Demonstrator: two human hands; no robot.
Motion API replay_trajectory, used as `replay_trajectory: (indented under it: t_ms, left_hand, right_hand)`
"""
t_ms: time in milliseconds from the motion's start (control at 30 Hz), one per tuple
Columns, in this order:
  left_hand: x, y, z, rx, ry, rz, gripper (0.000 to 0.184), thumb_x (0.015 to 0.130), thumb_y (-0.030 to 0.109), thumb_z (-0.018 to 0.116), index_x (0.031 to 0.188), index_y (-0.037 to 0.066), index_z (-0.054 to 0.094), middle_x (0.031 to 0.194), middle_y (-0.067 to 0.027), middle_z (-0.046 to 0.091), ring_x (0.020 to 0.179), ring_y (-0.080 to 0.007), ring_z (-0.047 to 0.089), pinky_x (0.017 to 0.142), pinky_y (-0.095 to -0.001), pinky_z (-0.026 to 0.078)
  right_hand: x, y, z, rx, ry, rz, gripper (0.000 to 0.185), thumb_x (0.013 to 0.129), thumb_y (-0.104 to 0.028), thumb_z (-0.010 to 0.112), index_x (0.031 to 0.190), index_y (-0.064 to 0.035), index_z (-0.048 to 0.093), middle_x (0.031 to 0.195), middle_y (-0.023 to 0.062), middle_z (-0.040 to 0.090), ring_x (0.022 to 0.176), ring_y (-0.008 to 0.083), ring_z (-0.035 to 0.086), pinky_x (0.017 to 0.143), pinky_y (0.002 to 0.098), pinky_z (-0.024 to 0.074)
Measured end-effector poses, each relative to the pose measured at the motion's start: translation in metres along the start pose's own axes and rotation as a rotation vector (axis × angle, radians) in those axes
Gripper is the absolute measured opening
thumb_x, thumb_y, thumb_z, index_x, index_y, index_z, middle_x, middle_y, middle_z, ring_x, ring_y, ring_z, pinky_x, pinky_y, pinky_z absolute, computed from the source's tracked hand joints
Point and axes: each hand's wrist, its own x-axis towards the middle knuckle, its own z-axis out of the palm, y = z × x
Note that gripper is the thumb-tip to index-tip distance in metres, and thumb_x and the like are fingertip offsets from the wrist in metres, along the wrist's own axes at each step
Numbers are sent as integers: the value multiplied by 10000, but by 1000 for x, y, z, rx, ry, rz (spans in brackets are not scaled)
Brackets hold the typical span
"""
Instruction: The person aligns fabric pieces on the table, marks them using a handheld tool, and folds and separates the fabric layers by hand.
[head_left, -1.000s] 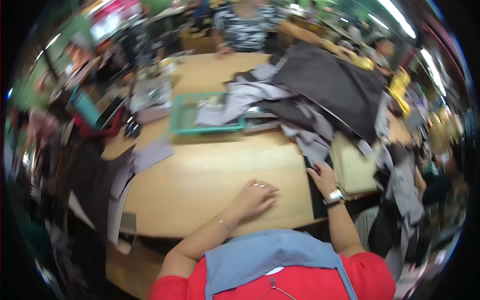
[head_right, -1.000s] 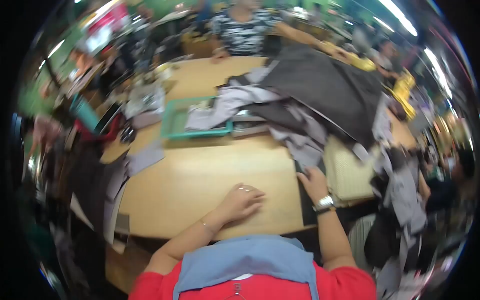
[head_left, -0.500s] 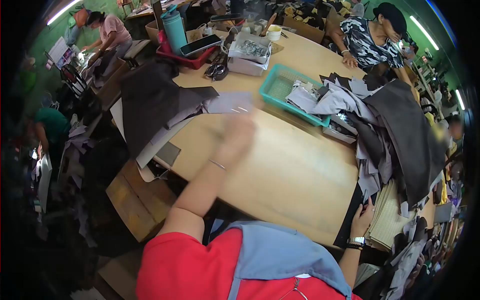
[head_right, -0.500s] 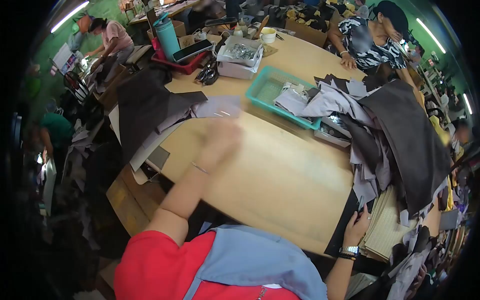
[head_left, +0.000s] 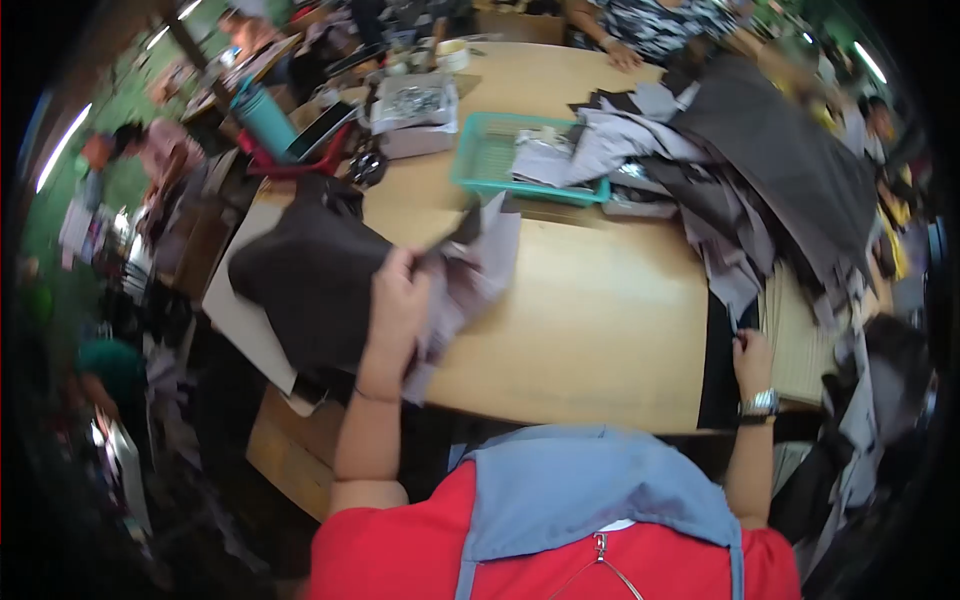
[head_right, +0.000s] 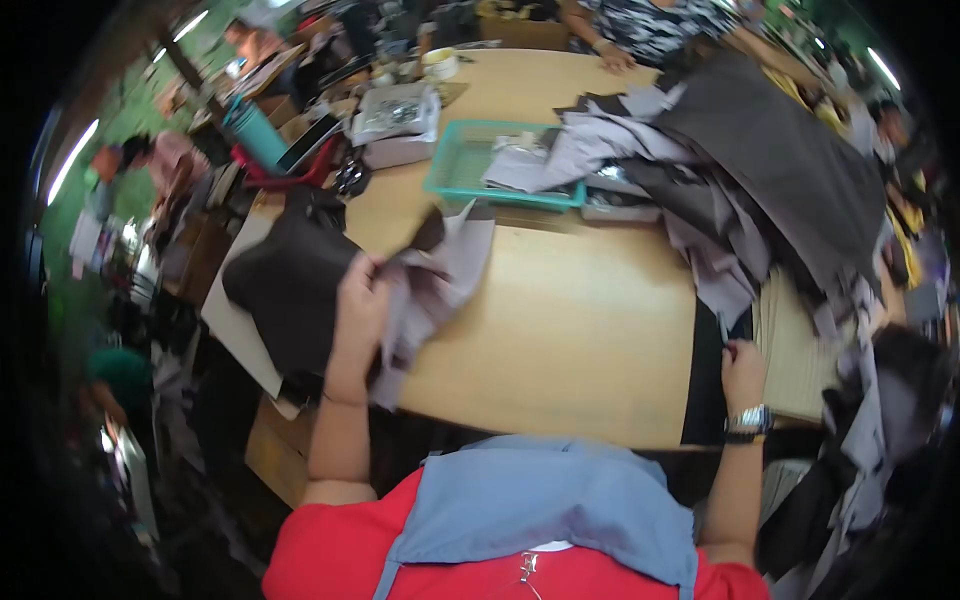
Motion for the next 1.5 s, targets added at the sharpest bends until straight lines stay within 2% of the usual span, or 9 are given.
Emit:
replay_trajectory:
  t_ms: [300, 433, 567, 700, 867, 967, 1067, 1300, 1500]
  left_hand:
    - [-70, 40, 78, -275, -490, -158, 48, 883, 25, 519, 908, 1, 552, 722, 10, 506, 677, -30, 413, 579, -222, 349]
    - [-77, 37, 91, -436, -453, -162, 75, 849, 29, 502, 894, 0, 554, 686, -67, 493, 654, -72, 448, 579, -256, 394]
    - [-86, 52, 87, -299, -431, 120, 89, 808, 3, 532, 891, -1, 564, 733, -114, 561, 635, -186, 537, 588, -287, 421]
    - [-98, 71, 88, 0, -680, 534, 129, 766, 39, 641, 886, 23, 599, 823, -138, 639, 713, -324, 614, 617, -364, 475]
    - [-82, 83, 98, -253, -752, 628, 321, 722, 300, 816, 757, 48, 621, 760, -121, 626, 699, -291, 622, 597, -388, 469]
    - [-38, 51, 102, -537, -404, 244, 511, 899, 507, 607, 1127, 52, 573, 1047, -89, 553, 986, -218, 557, 886, -335, 433]
    - [-3, 61, 121, -1026, -809, -18, 720, 950, 404, 512, 1524, 84, 218, 1520, -142, 345, 1399, -259, 351, 1148, -395, 284]
    - [-36, 67, 145, -702, -1260, -236, 530, 974, 279, 520, 1442, 91, 359, 1376, -128, 501, 1262, -242, 504, 1075, -365, 395]
    - [-40, 57, 122, -1165, -1091, -342, 417, 964, 154, 565, 1365, 94, 470, 1299, -101, 565, 1200, -207, 553, 1035, -335, 429]
  right_hand:
    - [-15, -64, -23, 467, 101, -113, 119, 808, -51, 667, 849, -41, 556, 599, 56, 576, 517, 103, 555, 480, 260, 431]
    - [-19, -115, 2, 900, 78, -256, 188, 950, 7, 499, 1103, -12, 607, 940, 129, 700, 833, 188, 687, 756, 285, 541]
    - [-23, -170, -6, 848, -145, -30, 202, 947, -201, 629, 1056, -32, 647, 913, 107, 677, 799, 160, 633, 731, 304, 507]
    - [-16, -181, 39, 1170, -322, 174, 591, 850, -426, 744, 1167, 57, 620, 1031, 143, 694, 950, 175, 653, 829, 321, 529]
    - [-5, -207, 35, 1453, -237, 50, 212, 876, -69, 622, 1062, 31, 643, 891, -4, 633, 790, 66, 560, 728, 239, 483]
    - [-9, -234, -2, 1654, -159, -73, 160, 909, -65, 586, 1055, -11, 620, 873, -30, 591, 781, 42, 522, 706, 233, 462]
    - [-9, -252, -20, 1632, -213, -376, 183, 950, -100, 550, 1109, -23, 596, 946, -11, 620, 859, 52, 546, 760, 255, 471]
    - [-11, -262, -67, 1291, -6, -815, 194, 808, -40, 564, 1001, -53, 555, 793, 114, 552, 696, 311, 554, 626, 369, 443]
    - [-10, -242, -66, 1050, 124, -858, 274, 789, -125, 698, 1041, -64, 608, 837, 131, 609, 727, 338, 608, 642, 407, 482]
